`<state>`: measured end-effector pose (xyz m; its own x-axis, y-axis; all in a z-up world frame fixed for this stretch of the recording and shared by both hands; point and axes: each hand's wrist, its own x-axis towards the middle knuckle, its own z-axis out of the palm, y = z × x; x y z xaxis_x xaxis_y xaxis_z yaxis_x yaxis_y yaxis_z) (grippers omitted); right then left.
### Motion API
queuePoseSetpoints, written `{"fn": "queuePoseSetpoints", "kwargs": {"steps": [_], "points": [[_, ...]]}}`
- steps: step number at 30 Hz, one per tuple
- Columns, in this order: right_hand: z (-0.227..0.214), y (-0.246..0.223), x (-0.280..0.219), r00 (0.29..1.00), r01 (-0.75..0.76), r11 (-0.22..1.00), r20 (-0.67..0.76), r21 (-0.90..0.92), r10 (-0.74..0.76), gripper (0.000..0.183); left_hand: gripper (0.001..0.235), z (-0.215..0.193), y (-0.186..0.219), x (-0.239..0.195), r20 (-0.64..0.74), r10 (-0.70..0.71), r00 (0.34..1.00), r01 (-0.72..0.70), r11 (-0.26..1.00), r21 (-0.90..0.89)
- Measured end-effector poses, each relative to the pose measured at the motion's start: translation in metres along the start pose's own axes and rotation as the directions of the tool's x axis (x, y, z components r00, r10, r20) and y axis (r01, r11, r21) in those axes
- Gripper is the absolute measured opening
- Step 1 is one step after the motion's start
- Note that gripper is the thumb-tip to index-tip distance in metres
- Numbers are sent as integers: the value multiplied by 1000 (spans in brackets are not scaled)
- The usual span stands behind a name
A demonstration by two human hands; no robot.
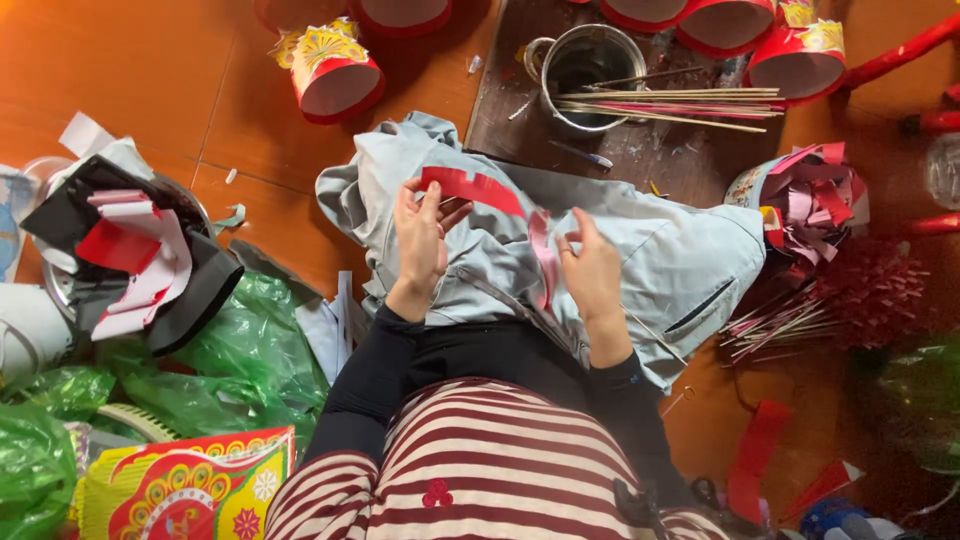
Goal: Assembling festive red paper decorations by gluing paper components onto wooden sticks.
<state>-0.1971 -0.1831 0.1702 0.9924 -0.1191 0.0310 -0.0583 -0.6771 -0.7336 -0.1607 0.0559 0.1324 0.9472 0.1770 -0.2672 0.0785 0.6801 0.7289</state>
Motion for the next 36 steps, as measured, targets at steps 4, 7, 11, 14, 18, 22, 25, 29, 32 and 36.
{"fn": "queuePoseSetpoints", "kwargs": {"steps": [4,7,11,14,18,22,25,29,32,36], "points": [[-3,2,3,996,-90,991,14,94,90,26,17,15,-19,-8,34,13,999,-10,996,-87],[-2,-7,8,986,-107,940,159,325,57,27,19,26,-44,-28,161,-50,986,75,984,-159],[-4,-9,20,950,-305,759,236,575,204,28,17,29,-68,-55,359,-240,902,308,940,-145],[-13,-13,16,966,-260,655,196,710,171,26,19,9,-83,-58,465,-356,811,404,915,-4],[-25,-14,5,993,-120,713,100,690,70,21,52,8,-86,-51,579,-424,697,348,905,244],[-35,-14,-8,977,-215,649,168,730,134,25,68,33,-59,-34,593,-391,704,384,912,146],[-35,-6,-16,990,-96,643,140,759,-19,29,64,60,-34,-26,557,-433,709,472,878,80],[-40,-7,-22,986,-133,653,168,745,10,26,55,78,-24,-15,582,-462,669,453,874,172],[-42,-6,-24,991,-127,695,127,708,52,25,43,69,-34,-8,576,-436,692,396,896,203],[-60,-26,-29,977,-215,870,109,443,185,28,25,63,-37,-3,488,-389,781,350,921,172]]}}
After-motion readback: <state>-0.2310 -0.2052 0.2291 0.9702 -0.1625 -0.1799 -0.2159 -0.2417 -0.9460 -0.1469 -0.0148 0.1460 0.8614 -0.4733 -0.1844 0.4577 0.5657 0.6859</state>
